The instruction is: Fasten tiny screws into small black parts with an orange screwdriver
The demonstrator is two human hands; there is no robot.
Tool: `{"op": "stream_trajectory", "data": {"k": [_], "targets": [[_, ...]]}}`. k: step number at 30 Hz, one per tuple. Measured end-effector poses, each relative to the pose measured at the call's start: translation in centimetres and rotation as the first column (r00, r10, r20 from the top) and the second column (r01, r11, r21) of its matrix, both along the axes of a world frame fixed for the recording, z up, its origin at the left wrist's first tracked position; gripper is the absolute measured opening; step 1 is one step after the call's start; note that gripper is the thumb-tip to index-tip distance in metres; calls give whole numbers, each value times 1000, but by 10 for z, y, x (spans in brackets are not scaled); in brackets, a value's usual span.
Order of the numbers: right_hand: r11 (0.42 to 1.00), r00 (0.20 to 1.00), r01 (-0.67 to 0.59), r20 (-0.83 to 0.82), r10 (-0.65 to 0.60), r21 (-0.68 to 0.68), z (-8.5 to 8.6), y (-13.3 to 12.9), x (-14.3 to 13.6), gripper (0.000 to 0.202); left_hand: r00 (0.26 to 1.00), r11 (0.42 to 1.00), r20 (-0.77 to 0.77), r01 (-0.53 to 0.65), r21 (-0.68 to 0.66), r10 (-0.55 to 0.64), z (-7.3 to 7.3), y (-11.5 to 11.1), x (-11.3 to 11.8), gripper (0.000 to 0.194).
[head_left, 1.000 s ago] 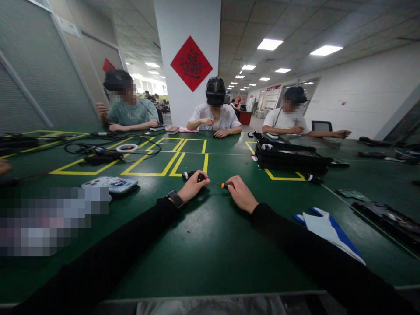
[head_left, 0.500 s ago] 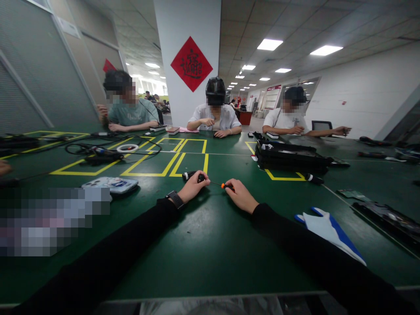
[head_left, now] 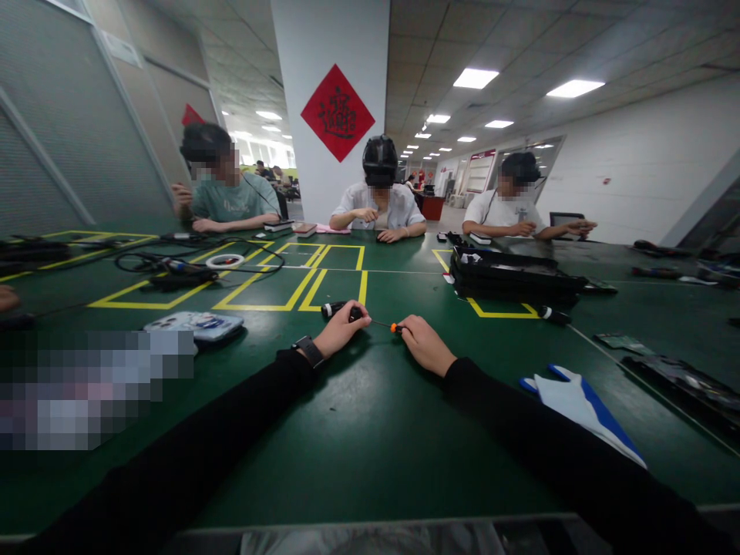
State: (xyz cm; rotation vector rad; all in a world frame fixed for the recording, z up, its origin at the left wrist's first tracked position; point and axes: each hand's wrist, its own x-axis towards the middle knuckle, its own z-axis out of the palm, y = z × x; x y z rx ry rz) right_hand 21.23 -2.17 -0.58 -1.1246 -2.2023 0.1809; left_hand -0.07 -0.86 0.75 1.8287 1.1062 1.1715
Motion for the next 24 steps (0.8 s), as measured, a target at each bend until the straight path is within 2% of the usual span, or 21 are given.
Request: {"op": "stream_trajectory", "data": {"k": [8, 19, 24], "targets": [[999, 995, -36, -94, 36, 9, 3, -4, 1, 11, 1000, 999, 4, -13, -37, 13, -1, 0, -1, 21], [1000, 1000, 21, -8, -22, -11, 5, -6, -2, 21, 1000, 1000, 2, 20, 20, -20, -2, 2, -1, 23], [1000, 1000, 8, -22, -8, -26, 3, -3, 0, 15, 998, 998, 25, 50, 37, -51, -4, 4, -2, 25]]}}
